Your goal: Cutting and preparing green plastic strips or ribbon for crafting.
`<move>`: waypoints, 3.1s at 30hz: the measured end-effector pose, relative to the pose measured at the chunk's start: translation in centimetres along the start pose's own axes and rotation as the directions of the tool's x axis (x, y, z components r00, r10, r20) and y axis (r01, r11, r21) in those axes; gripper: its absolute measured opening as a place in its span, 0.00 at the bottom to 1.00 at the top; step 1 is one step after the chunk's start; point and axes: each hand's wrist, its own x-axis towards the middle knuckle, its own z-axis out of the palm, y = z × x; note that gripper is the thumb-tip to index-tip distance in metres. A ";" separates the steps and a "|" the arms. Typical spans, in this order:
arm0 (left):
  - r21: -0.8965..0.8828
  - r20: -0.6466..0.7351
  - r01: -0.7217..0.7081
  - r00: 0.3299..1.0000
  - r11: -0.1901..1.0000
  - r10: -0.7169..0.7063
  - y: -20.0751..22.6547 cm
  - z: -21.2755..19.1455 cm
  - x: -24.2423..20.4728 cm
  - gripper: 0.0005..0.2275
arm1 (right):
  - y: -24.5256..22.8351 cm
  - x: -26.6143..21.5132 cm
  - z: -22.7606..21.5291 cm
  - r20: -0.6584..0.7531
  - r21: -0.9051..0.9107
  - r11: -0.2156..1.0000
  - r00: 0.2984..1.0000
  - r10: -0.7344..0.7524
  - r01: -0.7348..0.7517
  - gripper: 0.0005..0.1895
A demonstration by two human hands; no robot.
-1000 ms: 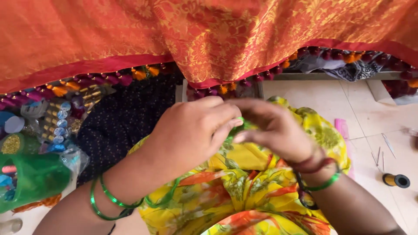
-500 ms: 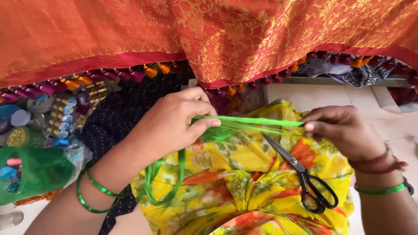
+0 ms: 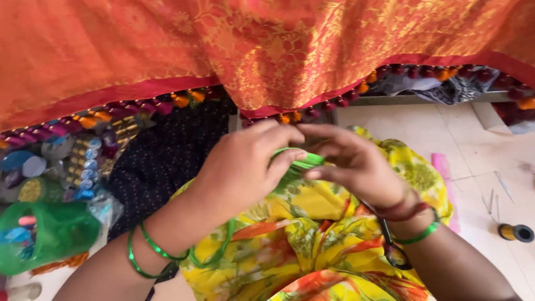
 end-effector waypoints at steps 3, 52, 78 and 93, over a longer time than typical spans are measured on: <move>-0.041 -0.042 0.035 0.998 0.999 -0.037 -1.7 -0.9 -0.5 0.07 | 1.5 -2.5 -4.1 -0.004 0.234 0.968 0.995 0.098 -0.094 0.28; -0.176 0.067 0.090 0.995 0.980 -0.079 -2.4 3.7 -1.6 0.05 | 0.9 -1.1 -3.5 -0.064 -0.549 0.835 0.996 -0.064 0.018 0.24; -0.742 0.486 0.661 0.647 0.113 -0.588 -7.8 9.0 -2.2 0.09 | 8.0 -2.0 -8.1 -0.304 -0.601 0.770 0.952 0.023 -0.211 0.12; -0.804 0.244 0.577 0.545 0.147 -0.802 -15.8 3.9 -6.5 0.07 | 3.4 -6.4 -5.7 -0.070 -0.683 0.631 0.893 0.444 -0.367 0.16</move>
